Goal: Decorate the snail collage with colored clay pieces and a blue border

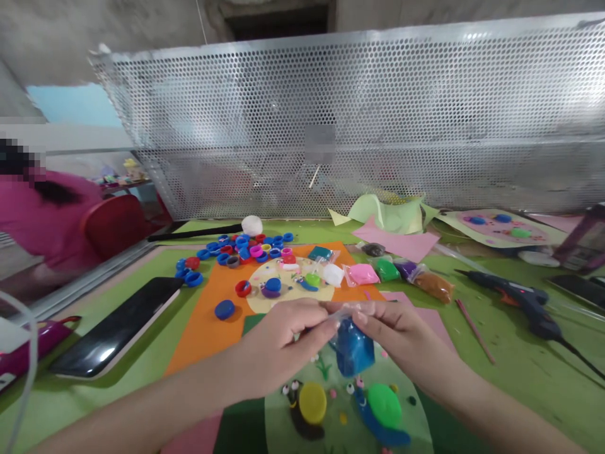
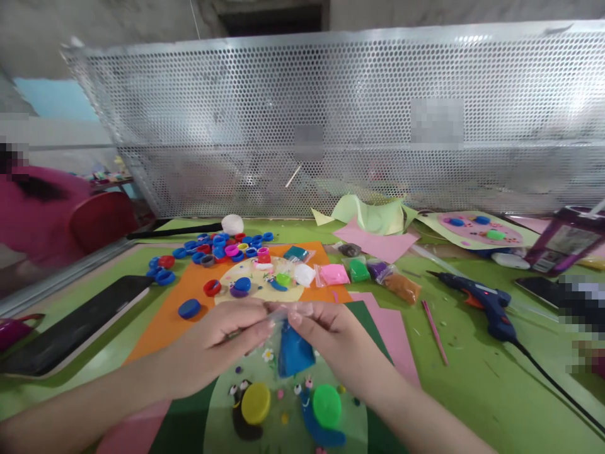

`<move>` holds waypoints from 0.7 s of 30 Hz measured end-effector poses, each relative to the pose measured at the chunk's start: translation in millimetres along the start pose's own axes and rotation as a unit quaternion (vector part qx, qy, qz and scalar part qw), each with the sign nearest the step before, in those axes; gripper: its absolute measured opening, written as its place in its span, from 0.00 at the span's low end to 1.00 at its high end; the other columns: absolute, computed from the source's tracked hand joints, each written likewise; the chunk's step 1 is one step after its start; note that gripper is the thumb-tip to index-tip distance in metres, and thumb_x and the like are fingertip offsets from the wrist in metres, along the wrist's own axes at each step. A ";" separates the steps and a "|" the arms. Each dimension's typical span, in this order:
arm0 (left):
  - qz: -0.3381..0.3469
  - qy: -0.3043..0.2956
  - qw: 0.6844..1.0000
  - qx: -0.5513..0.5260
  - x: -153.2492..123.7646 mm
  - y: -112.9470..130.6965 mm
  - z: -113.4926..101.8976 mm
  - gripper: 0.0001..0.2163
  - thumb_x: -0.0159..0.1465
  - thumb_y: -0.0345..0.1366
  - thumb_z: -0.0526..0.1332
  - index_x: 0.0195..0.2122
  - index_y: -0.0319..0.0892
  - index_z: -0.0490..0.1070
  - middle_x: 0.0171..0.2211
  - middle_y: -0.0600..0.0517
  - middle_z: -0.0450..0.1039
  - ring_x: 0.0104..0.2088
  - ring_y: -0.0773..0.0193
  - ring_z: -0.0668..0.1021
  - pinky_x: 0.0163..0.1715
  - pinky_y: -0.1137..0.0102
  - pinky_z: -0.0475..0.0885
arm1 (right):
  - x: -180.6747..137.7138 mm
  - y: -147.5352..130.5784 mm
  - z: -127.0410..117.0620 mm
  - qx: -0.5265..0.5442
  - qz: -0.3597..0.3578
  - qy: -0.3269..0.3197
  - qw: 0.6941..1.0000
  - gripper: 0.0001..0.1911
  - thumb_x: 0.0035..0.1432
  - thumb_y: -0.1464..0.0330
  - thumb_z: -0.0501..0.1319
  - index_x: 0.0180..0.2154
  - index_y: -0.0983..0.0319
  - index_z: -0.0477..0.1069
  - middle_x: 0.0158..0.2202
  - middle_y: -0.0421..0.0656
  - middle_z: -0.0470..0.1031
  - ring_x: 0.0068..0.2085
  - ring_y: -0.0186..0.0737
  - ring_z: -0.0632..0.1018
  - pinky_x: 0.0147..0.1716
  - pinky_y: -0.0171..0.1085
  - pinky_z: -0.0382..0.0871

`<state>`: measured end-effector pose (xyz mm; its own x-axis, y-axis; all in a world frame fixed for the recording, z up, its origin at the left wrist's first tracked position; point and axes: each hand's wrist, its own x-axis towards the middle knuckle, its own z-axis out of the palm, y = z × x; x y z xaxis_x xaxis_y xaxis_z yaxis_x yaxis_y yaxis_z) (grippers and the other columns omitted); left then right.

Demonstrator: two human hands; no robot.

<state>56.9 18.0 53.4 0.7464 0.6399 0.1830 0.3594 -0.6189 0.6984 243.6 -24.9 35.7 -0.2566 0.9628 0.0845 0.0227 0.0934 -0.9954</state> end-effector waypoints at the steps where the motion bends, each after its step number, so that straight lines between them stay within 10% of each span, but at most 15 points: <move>1: -0.003 0.005 1.000 -0.015 0.1 -0.6 -1.1 0.18 0.67 0.36 0.47 0.19 0.41 0.50 0.20 0.58 0.53 0.22 0.70 0.60 0.23 0.74 0.56 | -0.8 -0.2 -2.0 -0.024 0.001 0.009 1.000 0.17 0.59 0.54 0.55 0.41 0.54 0.76 0.38 0.41 0.78 0.39 0.40 0.77 0.45 0.40 0.69; 8: -0.007 0.008 1.000 -0.020 1.0 -3.0 -5.7 0.18 0.68 0.35 0.46 0.20 0.40 0.56 0.20 0.58 0.58 0.22 0.71 0.64 0.24 0.75 0.59 | -0.7 0.8 -12.3 -0.270 -0.086 0.082 0.955 0.19 0.62 0.58 0.50 0.29 0.58 0.75 0.24 0.39 0.72 0.26 0.36 0.71 0.24 0.33 0.66; 15: -0.019 0.001 1.000 0.002 3.4 -5.8 -2.1 0.15 0.64 0.34 0.52 0.20 0.40 0.58 0.21 0.57 0.59 0.23 0.70 0.65 0.23 0.75 0.58 | 1.7 0.3 -2.6 -0.274 -0.110 0.066 0.953 0.18 0.61 0.62 0.51 0.23 0.60 0.70 0.22 0.39 0.71 0.26 0.35 0.70 0.24 0.32 0.63; 21: 0.102 0.026 0.994 0.006 13.4 -4.0 -0.5 0.17 0.65 0.32 0.50 0.19 0.41 0.48 0.19 0.59 0.50 0.21 0.70 0.58 0.23 0.74 0.55 | 3.7 0.4 4.0 -0.230 -0.141 0.111 0.957 0.13 0.58 0.64 0.55 0.24 0.60 0.71 0.21 0.37 0.71 0.23 0.34 0.70 0.22 0.31 0.64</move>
<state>65.2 29.3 53.4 0.7750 0.5227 0.3552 0.2102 -0.7433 0.6350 238.7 -22.3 35.4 -0.1052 0.9083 0.4049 0.4182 0.4098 -0.8106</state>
